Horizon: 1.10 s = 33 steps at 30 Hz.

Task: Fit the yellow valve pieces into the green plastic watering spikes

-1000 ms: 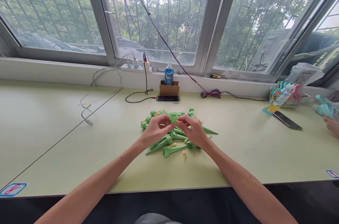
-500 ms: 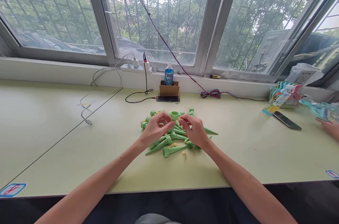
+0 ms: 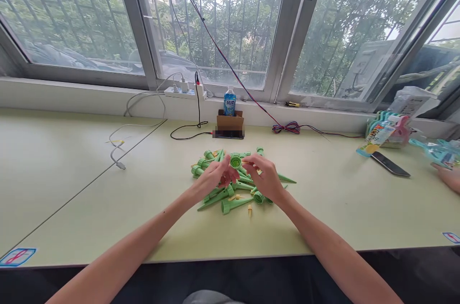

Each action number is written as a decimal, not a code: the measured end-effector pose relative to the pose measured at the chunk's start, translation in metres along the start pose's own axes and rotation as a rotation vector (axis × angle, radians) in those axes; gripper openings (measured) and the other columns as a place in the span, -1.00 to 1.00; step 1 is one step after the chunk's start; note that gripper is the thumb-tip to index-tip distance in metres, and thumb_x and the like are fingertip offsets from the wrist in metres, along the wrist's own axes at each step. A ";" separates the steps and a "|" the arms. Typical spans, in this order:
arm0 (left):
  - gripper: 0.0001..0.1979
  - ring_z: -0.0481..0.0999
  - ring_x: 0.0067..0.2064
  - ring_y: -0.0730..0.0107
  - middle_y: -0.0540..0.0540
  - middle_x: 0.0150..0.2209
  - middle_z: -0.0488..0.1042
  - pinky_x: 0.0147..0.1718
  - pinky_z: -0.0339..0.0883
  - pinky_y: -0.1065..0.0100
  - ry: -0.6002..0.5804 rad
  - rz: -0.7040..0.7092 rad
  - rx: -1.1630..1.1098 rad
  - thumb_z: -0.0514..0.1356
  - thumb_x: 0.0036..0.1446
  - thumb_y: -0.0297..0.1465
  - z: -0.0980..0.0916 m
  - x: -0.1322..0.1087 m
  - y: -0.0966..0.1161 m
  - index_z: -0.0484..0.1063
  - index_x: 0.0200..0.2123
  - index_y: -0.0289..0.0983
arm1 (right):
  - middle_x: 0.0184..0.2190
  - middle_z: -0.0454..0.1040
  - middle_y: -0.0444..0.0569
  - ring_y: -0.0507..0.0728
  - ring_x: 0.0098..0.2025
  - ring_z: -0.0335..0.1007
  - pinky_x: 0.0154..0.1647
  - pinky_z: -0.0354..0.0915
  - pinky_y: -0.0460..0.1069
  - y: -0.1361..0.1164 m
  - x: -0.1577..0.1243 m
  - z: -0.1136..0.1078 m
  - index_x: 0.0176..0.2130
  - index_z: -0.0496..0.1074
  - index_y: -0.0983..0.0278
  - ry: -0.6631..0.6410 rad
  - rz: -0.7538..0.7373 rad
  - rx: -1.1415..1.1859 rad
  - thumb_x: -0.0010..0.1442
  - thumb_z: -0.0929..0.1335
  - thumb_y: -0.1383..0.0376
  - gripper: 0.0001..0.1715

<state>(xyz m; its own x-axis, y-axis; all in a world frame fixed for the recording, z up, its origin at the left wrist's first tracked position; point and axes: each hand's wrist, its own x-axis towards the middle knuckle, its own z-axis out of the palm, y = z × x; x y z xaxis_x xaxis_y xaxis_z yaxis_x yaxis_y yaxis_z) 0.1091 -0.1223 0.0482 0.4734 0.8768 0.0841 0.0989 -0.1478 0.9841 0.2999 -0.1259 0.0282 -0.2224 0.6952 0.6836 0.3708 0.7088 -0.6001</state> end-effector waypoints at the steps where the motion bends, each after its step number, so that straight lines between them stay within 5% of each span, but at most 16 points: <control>1: -0.26 0.30 -0.54 0.43 -0.17 -0.51 0.48 -0.63 0.09 0.40 -0.002 -0.005 0.000 -0.07 0.20 0.17 0.000 0.000 0.001 0.56 -0.47 -0.35 | -0.37 0.45 -0.03 0.03 -0.43 0.34 -0.43 0.30 -0.09 0.000 0.000 0.000 -0.25 0.46 0.25 -0.002 0.006 0.005 0.34 0.27 0.22 -0.78; 14: -0.41 0.28 -0.55 0.49 -0.08 -0.53 0.41 -0.66 0.09 0.46 -0.033 -0.051 -0.053 0.08 0.17 0.09 0.000 -0.002 0.005 0.51 -0.44 -0.35 | -0.37 0.44 -0.05 0.03 -0.43 0.32 -0.46 0.31 -0.10 0.007 -0.001 -0.001 -0.22 0.44 0.24 -0.018 0.025 0.033 0.34 0.26 0.22 -0.79; 25: -0.48 0.27 -0.56 0.48 -0.01 -0.57 0.34 -0.61 0.15 0.43 -0.061 0.081 0.111 0.06 0.21 0.06 -0.006 0.000 -0.004 0.30 -0.50 -0.29 | -0.45 0.40 -0.08 0.04 -0.46 0.29 -0.47 0.31 -0.08 0.005 0.000 -0.003 -0.23 0.42 0.25 -0.020 0.031 0.027 0.35 0.25 0.19 -0.77; 33: -0.57 0.32 -0.55 0.43 -0.01 -0.54 0.39 -0.61 0.19 0.42 -0.075 0.108 0.143 0.08 0.23 -0.01 -0.007 0.000 -0.009 0.38 -0.16 -0.28 | -0.46 0.39 -0.09 0.03 -0.47 0.29 -0.44 0.32 -0.08 0.008 0.000 -0.003 -0.23 0.41 0.25 -0.020 0.030 0.017 0.35 0.25 0.19 -0.78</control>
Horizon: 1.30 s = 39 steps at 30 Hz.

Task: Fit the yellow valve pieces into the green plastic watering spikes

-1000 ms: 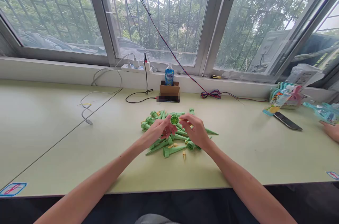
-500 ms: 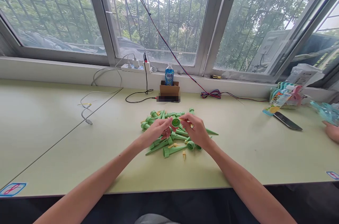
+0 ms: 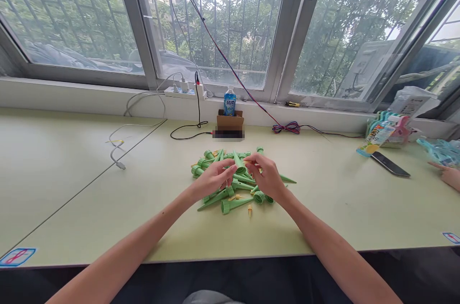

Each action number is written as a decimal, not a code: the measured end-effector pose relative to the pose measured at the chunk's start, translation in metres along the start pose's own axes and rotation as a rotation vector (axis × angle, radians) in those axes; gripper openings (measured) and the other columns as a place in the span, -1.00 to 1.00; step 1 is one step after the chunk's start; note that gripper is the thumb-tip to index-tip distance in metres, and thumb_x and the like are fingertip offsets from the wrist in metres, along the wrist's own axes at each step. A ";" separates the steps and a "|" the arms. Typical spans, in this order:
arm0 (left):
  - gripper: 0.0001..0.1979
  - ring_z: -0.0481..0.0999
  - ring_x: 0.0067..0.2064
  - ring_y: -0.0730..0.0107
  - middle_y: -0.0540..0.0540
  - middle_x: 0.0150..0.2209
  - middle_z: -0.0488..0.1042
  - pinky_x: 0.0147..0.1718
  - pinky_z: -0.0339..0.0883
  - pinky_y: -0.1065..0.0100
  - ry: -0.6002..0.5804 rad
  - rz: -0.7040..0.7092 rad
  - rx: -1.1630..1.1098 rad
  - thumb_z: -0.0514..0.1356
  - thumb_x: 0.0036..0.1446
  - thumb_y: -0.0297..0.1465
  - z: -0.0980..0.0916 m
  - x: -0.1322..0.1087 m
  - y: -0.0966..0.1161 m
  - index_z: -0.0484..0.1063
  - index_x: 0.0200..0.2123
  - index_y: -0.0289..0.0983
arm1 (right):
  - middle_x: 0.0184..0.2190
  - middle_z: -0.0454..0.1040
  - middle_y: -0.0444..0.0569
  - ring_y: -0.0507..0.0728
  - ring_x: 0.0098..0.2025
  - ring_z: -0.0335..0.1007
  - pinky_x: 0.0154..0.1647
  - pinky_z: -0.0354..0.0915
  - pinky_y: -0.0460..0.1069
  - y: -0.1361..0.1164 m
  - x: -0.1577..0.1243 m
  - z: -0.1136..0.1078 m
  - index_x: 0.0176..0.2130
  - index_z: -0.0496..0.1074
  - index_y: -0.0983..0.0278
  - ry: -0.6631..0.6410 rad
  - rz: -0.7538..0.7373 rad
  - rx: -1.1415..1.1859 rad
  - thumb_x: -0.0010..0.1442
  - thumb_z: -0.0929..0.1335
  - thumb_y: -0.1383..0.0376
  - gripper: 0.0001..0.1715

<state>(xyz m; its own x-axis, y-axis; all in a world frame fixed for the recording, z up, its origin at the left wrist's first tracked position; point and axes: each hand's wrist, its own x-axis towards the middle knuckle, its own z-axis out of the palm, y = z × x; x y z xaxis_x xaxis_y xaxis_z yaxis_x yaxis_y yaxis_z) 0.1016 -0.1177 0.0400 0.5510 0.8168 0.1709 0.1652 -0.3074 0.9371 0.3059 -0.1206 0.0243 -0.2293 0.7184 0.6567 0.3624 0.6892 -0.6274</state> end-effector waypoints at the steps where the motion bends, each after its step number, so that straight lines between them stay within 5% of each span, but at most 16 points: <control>1: -0.57 0.32 -0.55 0.43 -0.01 -0.54 0.39 -0.61 0.19 0.42 -0.002 0.001 0.003 0.09 0.24 -0.02 0.000 0.000 0.000 0.38 -0.13 -0.28 | -0.47 0.38 -0.10 0.03 -0.48 0.28 -0.44 0.32 -0.08 0.000 0.000 0.000 -0.23 0.40 0.25 0.001 0.000 0.002 0.35 0.25 0.19 -0.78; 8: -0.55 0.35 -0.52 0.41 0.02 -0.53 0.34 -0.61 0.20 0.44 -0.009 0.026 -0.017 0.12 0.23 -0.05 0.002 -0.001 0.000 0.38 0.02 -0.24 | -0.45 0.39 -0.09 0.02 -0.48 0.29 -0.43 0.32 -0.07 -0.003 0.001 0.001 -0.22 0.39 0.25 0.003 0.002 0.020 0.35 0.25 0.18 -0.78; 14: -0.55 0.35 -0.44 0.52 -0.11 -0.10 0.39 -0.60 0.23 0.48 0.011 0.061 -0.031 0.19 0.20 -0.13 0.003 -0.001 0.006 0.34 0.10 -0.18 | -0.47 0.36 -0.11 0.01 -0.51 0.25 -0.44 0.31 -0.07 -0.001 0.001 0.001 -0.24 0.37 0.26 0.003 0.009 0.011 0.34 0.26 0.20 -0.81; 23: -0.52 0.35 -0.43 0.54 -0.11 -0.15 0.42 -0.42 0.40 0.43 0.127 0.190 0.169 0.22 0.19 -0.25 0.005 -0.001 0.002 0.33 0.17 -0.19 | -0.48 0.33 -0.13 0.00 -0.52 0.22 -0.45 0.26 -0.09 0.001 0.001 0.002 -0.26 0.35 0.25 -0.013 -0.006 0.001 0.34 0.25 0.22 -0.82; 39: -0.61 0.35 -0.46 0.60 -0.04 -0.17 0.35 -0.51 0.38 0.50 0.244 0.386 0.390 0.20 0.19 -0.44 0.006 0.001 0.000 0.45 0.08 -0.07 | -0.50 0.31 -0.14 0.01 -0.51 0.15 -0.47 0.17 -0.09 0.003 0.000 0.003 -0.29 0.36 0.26 -0.021 -0.026 -0.092 0.36 0.24 0.22 -0.79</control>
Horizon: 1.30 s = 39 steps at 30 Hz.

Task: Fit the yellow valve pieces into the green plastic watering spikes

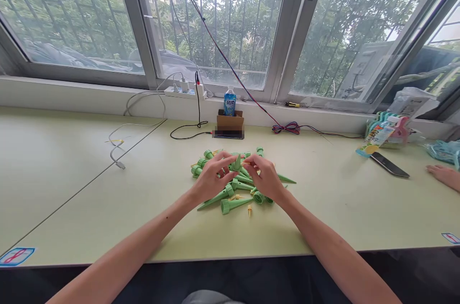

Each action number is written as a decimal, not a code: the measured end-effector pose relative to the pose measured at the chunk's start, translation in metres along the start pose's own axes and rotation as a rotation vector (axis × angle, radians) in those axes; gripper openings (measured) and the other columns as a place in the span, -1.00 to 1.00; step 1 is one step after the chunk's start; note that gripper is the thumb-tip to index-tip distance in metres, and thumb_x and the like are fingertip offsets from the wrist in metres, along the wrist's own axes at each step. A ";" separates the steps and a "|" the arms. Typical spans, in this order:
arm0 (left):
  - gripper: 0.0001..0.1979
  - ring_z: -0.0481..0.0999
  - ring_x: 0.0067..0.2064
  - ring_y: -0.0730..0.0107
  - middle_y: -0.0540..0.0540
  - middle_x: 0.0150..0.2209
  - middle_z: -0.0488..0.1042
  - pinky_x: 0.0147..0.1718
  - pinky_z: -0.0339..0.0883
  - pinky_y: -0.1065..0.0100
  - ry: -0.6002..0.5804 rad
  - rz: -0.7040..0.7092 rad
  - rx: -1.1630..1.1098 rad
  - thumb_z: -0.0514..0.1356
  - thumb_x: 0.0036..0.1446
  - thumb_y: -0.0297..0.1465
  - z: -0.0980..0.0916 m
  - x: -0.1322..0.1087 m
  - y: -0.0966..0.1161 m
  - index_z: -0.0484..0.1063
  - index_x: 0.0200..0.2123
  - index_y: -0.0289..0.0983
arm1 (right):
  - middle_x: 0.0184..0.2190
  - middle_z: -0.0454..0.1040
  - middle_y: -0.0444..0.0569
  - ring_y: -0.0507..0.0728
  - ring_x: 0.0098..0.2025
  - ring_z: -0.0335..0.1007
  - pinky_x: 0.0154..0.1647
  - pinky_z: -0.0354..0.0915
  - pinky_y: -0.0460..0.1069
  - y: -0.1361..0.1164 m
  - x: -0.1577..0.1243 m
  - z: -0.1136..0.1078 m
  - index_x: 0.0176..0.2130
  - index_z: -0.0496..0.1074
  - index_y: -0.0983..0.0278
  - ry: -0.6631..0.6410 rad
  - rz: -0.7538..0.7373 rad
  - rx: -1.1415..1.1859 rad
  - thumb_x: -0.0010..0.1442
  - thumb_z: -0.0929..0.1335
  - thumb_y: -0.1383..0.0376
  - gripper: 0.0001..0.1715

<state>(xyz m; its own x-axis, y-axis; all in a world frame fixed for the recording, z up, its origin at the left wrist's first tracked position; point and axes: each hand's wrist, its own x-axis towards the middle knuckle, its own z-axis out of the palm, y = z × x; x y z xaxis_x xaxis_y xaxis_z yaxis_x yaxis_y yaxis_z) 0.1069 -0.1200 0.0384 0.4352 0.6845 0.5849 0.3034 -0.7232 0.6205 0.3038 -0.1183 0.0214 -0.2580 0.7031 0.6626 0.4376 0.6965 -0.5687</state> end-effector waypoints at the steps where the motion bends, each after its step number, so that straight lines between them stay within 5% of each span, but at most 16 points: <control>1: -0.62 0.34 -0.46 0.61 -0.05 -0.17 0.35 -0.51 0.38 0.50 0.006 0.005 0.005 0.20 0.19 -0.44 0.000 0.000 0.000 0.46 0.08 -0.07 | -0.50 0.32 -0.14 0.01 -0.51 0.16 -0.46 0.17 -0.09 0.001 0.000 0.000 -0.29 0.36 0.26 0.001 -0.001 -0.004 0.36 0.24 0.22 -0.79; 15: -0.66 0.29 -0.54 0.71 -0.04 -0.12 0.34 -0.51 0.35 0.52 0.074 0.069 0.129 0.18 0.20 -0.48 0.002 -0.003 -0.003 0.49 0.02 -0.08 | -0.46 0.44 -0.09 0.01 -0.51 0.26 -0.45 0.23 -0.09 -0.001 0.000 0.001 -0.29 0.39 0.26 0.026 0.027 -0.012 0.33 0.28 0.20 -0.79; 39: -0.77 0.30 -0.53 0.68 -0.02 -0.22 0.36 -0.50 0.29 0.50 0.159 0.180 0.176 0.17 0.24 -0.47 0.003 -0.003 -0.003 0.55 -0.10 -0.14 | -0.59 0.32 -0.16 0.01 -0.57 0.18 -0.51 0.19 -0.10 -0.008 0.001 0.001 -0.33 0.40 0.26 -0.012 0.081 0.026 0.33 0.27 0.15 -0.72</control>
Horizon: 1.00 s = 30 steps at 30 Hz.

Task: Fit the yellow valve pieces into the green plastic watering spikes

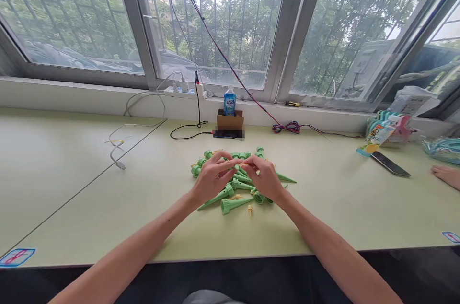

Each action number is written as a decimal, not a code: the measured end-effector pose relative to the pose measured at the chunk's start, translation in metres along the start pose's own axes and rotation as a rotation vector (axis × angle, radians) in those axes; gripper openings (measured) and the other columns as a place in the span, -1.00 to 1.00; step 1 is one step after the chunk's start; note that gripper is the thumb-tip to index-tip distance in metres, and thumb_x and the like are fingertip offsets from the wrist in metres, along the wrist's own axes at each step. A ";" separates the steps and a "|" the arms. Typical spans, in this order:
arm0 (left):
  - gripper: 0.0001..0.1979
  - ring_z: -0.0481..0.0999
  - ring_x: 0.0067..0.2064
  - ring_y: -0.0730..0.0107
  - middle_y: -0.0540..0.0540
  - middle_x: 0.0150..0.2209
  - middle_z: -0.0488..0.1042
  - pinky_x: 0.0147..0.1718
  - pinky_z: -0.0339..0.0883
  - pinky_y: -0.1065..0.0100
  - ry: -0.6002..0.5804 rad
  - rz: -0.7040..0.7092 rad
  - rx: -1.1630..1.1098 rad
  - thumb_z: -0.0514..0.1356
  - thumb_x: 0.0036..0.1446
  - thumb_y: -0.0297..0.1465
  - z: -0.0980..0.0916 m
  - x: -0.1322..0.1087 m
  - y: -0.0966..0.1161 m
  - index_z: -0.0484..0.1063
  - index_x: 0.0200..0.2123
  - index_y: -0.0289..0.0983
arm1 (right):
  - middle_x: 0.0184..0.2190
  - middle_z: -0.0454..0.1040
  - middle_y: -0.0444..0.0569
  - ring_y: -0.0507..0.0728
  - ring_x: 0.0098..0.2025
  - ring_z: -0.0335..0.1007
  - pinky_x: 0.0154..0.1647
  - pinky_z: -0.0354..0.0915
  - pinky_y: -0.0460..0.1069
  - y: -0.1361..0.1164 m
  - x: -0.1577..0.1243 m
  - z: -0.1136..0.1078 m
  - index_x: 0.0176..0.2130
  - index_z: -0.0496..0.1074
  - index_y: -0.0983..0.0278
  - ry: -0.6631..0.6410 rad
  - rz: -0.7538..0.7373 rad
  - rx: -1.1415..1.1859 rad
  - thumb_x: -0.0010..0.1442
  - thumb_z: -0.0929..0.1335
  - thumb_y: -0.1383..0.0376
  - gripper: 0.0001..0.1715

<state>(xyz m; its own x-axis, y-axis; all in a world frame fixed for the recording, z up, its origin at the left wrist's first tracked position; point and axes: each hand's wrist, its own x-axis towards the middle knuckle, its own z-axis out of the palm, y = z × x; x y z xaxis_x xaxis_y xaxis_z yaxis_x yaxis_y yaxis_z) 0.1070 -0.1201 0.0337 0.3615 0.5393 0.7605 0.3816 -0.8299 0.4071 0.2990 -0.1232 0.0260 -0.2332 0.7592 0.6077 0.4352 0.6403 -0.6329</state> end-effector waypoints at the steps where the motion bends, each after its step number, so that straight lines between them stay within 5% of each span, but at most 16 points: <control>1: -0.77 0.27 -0.55 0.70 -0.02 -0.21 0.37 -0.50 0.29 0.51 -0.004 -0.026 0.001 0.17 0.24 -0.46 0.000 0.000 0.001 0.54 -0.09 -0.14 | -0.57 0.34 -0.15 0.01 -0.57 0.19 -0.50 0.20 -0.09 0.000 0.000 0.000 -0.33 0.40 0.26 0.009 -0.003 0.001 0.33 0.26 0.15 -0.71; 6: -0.78 0.34 -0.52 0.62 -0.07 -0.17 0.43 -0.55 0.32 0.50 0.008 -0.213 -0.046 0.17 0.24 -0.31 0.000 0.003 0.006 0.46 -0.07 -0.22 | -0.53 0.40 -0.12 0.01 -0.55 0.25 -0.47 0.27 -0.09 0.001 0.001 0.001 -0.32 0.42 0.27 0.106 0.023 0.039 0.33 0.28 0.13 -0.71; 9: -0.65 0.32 -0.56 0.56 -0.03 -0.43 0.47 -0.58 0.26 0.49 -0.005 -0.351 -0.086 0.10 0.28 -0.17 -0.001 0.006 0.005 0.47 -0.38 -0.31 | -0.49 0.44 -0.09 0.02 -0.52 0.30 -0.43 0.31 -0.08 0.000 0.000 -0.001 -0.30 0.44 0.27 0.141 0.021 0.042 0.32 0.29 0.13 -0.71; 13: -0.32 0.32 -0.62 0.51 -0.05 -0.68 0.41 -0.59 0.22 0.47 -0.175 -0.487 -0.204 -0.06 0.32 -0.03 -0.001 0.006 0.003 0.45 -0.66 -0.33 | -0.39 0.48 -0.04 0.04 -0.42 0.35 -0.38 0.32 -0.07 -0.002 0.001 -0.004 -0.29 0.46 0.25 0.116 -0.065 0.006 0.34 0.28 0.17 -0.73; 23: -0.35 0.29 -0.64 0.53 -0.09 -0.58 0.52 -0.67 0.14 0.47 -0.309 -0.594 -0.407 -0.03 0.29 0.02 -0.004 0.010 0.004 0.57 -0.54 -0.33 | -0.42 0.46 -0.05 0.05 -0.42 0.34 -0.36 0.32 -0.06 0.000 0.000 -0.003 -0.31 0.43 0.24 0.046 -0.100 -0.030 0.34 0.27 0.14 -0.71; 30: -0.39 0.16 -0.65 0.55 0.02 -0.72 0.28 -0.68 0.05 0.47 -0.297 -0.566 -0.345 0.00 0.27 0.02 -0.006 0.008 0.001 0.50 -0.56 -0.32 | -0.43 0.48 -0.05 0.04 -0.44 0.36 -0.38 0.33 -0.07 0.001 -0.001 -0.004 -0.30 0.43 0.25 0.035 -0.071 0.006 0.33 0.28 0.13 -0.72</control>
<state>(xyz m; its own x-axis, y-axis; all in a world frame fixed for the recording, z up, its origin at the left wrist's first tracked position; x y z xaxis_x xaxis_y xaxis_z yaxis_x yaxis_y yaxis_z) 0.1053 -0.1177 0.0433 0.4225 0.8749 0.2368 0.3060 -0.3836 0.8713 0.3036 -0.1238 0.0264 -0.2326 0.7073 0.6675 0.4132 0.6932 -0.5905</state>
